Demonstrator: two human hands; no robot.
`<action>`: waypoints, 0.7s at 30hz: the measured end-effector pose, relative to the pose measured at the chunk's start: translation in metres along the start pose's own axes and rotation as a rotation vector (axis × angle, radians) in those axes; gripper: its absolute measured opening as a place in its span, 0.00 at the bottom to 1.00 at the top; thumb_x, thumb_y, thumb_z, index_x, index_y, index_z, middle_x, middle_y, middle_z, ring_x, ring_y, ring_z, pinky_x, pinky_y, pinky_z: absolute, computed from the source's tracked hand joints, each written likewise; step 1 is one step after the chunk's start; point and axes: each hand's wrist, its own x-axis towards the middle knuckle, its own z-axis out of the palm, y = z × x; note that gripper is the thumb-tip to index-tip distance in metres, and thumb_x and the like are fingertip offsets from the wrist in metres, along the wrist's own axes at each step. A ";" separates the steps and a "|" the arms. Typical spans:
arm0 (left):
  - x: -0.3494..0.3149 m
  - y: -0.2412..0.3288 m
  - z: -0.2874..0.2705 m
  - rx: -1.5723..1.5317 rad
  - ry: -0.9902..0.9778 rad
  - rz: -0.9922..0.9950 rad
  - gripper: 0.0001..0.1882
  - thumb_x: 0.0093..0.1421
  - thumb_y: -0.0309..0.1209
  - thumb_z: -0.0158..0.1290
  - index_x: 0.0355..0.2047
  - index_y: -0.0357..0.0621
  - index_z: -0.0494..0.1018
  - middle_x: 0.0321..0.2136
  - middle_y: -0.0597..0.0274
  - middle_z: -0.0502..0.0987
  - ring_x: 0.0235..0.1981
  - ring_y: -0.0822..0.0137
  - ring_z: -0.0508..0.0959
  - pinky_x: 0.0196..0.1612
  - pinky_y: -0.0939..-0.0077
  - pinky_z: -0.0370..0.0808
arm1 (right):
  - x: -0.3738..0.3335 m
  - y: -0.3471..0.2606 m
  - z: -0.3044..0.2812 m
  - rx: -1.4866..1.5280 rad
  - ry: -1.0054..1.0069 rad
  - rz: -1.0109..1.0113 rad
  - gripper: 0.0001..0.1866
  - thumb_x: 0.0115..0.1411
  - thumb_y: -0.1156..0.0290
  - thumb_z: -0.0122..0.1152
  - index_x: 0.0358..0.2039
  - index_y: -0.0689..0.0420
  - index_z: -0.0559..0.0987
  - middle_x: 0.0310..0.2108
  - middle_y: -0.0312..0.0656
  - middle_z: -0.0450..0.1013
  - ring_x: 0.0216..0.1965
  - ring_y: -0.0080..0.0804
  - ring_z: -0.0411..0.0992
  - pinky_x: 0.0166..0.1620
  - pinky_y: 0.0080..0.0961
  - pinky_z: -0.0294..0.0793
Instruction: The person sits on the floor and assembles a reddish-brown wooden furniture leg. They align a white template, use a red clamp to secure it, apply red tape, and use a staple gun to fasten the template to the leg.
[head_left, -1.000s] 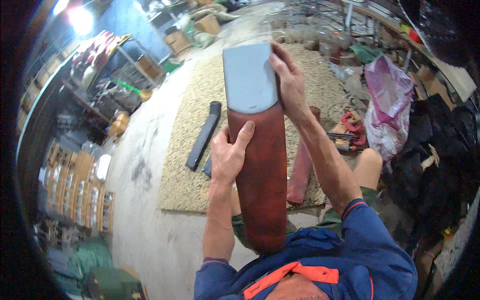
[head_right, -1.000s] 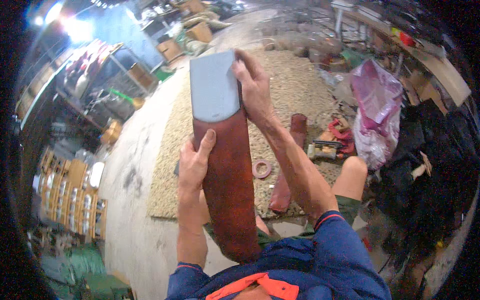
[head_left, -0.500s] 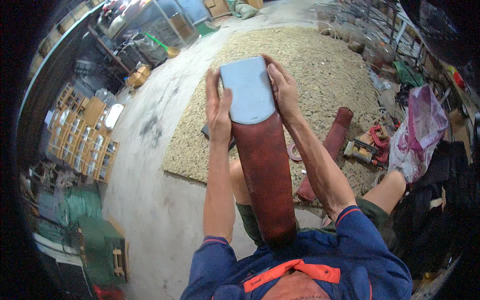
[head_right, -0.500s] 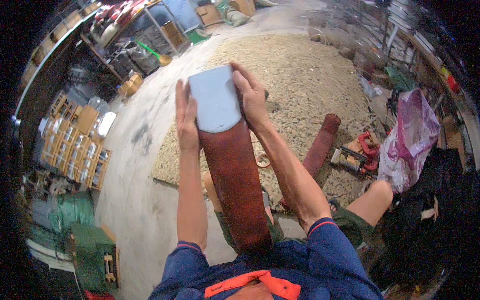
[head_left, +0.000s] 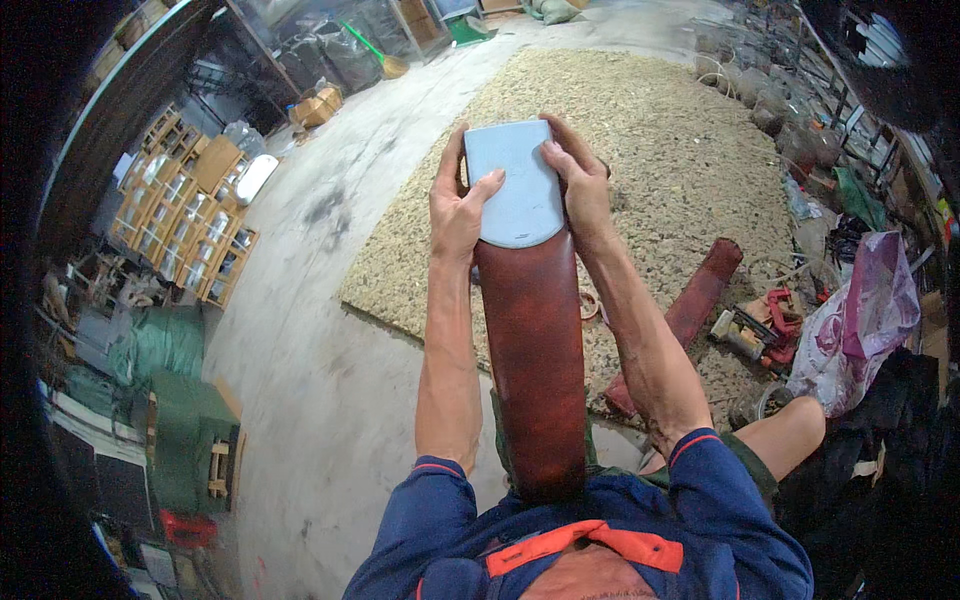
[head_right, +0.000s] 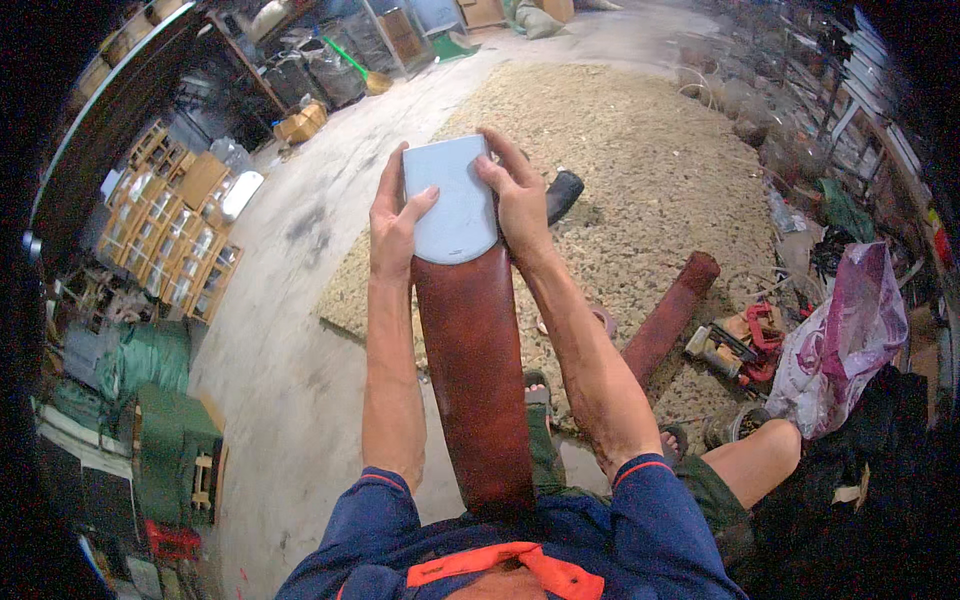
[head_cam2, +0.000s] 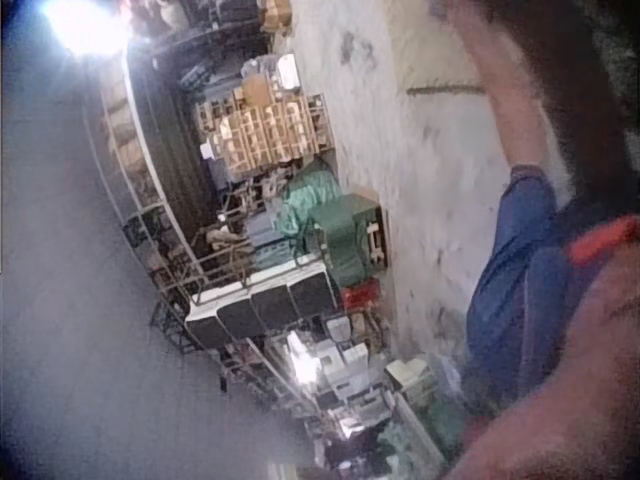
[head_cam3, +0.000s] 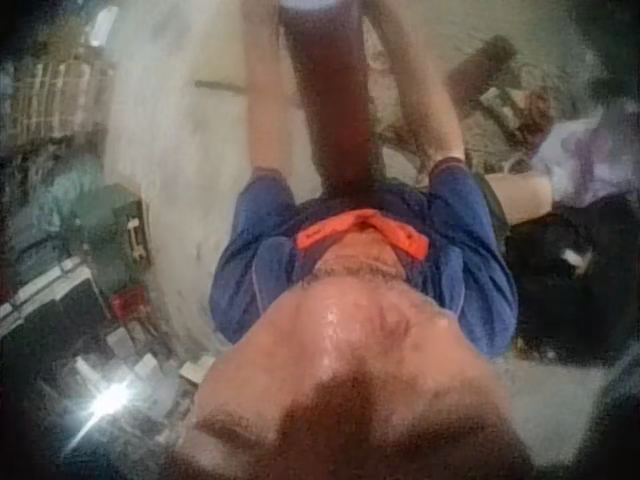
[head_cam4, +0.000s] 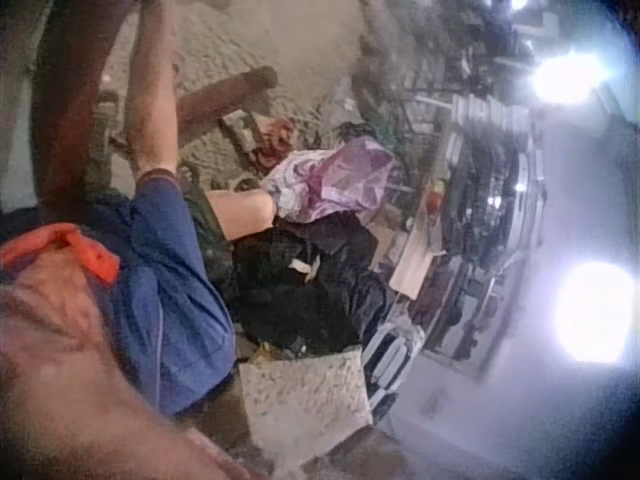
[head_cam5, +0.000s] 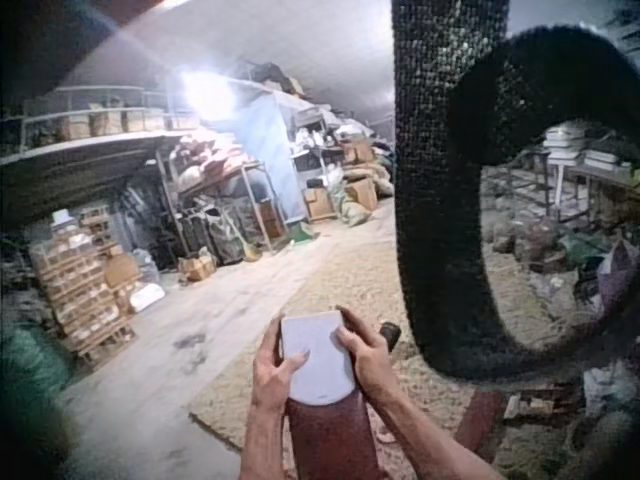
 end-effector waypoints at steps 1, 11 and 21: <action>-0.002 -0.007 -0.007 -0.035 0.030 -0.031 0.36 0.63 0.24 0.61 0.72 0.35 0.63 0.67 0.46 0.69 0.64 0.60 0.73 0.65 0.67 0.72 | -0.002 0.008 0.001 -0.015 0.018 0.048 0.24 0.68 0.71 0.61 0.65 0.61 0.77 0.62 0.47 0.75 0.61 0.33 0.72 0.65 0.28 0.68; -0.004 -0.094 -0.045 0.008 0.232 -0.167 0.24 0.76 0.35 0.51 0.66 0.34 0.71 0.61 0.55 0.77 0.59 0.67 0.76 0.63 0.73 0.72 | 0.004 0.101 -0.010 0.251 -0.052 0.224 0.23 0.78 0.65 0.47 0.67 0.61 0.74 0.60 0.42 0.76 0.56 0.29 0.75 0.62 0.27 0.74; -0.010 -0.121 -0.056 0.073 0.285 -0.149 0.23 0.72 0.33 0.58 0.63 0.34 0.75 0.59 0.52 0.80 0.57 0.67 0.78 0.61 0.73 0.74 | -0.005 0.124 -0.021 0.068 -0.089 0.198 0.35 0.65 0.69 0.66 0.70 0.64 0.69 0.65 0.48 0.72 0.64 0.35 0.70 0.66 0.30 0.69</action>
